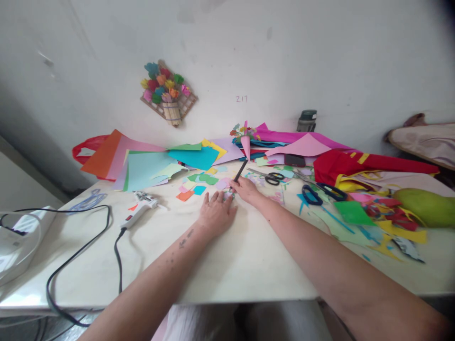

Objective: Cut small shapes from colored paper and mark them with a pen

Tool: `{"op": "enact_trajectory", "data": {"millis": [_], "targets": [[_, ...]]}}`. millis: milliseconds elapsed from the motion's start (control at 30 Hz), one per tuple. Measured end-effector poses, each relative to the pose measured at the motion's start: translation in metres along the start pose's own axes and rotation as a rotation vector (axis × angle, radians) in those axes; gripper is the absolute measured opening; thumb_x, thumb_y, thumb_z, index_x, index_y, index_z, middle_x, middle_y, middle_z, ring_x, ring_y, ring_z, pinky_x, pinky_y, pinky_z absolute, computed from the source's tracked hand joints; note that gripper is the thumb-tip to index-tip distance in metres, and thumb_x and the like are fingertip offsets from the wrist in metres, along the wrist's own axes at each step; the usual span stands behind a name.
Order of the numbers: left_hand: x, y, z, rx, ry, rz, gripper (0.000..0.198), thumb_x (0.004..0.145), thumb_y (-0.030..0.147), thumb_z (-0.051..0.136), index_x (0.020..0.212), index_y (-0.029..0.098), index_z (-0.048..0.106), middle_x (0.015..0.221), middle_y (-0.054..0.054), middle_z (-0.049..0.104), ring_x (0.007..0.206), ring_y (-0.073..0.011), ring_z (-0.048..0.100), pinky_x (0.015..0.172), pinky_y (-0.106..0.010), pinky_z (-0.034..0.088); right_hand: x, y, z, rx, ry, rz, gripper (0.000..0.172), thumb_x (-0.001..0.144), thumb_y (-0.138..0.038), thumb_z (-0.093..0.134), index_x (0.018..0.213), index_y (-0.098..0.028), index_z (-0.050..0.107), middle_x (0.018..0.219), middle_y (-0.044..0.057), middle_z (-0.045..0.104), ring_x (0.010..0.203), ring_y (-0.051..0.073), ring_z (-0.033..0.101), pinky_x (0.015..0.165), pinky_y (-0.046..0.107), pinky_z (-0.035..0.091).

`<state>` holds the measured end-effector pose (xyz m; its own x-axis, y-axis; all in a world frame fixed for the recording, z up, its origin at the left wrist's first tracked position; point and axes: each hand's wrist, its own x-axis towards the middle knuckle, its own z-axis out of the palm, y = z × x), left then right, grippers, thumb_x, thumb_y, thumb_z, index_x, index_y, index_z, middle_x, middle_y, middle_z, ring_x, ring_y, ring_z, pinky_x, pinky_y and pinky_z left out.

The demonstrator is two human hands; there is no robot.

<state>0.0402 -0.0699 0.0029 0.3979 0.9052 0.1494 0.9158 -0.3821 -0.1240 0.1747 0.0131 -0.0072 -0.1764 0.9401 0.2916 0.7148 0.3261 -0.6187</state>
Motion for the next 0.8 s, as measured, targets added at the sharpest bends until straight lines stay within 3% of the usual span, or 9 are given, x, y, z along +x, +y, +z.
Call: {"op": "enact_trajectory", "data": {"millis": [800], "targets": [[0.0011, -0.0004, 0.0004, -0.002, -0.008, -0.004, 0.051, 0.091, 0.043, 0.024, 0.131, 0.018, 0.044, 0.138, -0.013, 0.043, 0.128, -0.0279, 0.036, 0.107, -0.052, 0.018, -0.0005, -0.0016, -0.0015, -0.039, -0.009, 0.037, 0.032, 0.088, -0.039, 0.043, 0.099, -0.018, 0.063, 0.076, 0.004, 0.07, 0.077, 0.017, 0.062, 0.066, 0.023, 0.04]]}}
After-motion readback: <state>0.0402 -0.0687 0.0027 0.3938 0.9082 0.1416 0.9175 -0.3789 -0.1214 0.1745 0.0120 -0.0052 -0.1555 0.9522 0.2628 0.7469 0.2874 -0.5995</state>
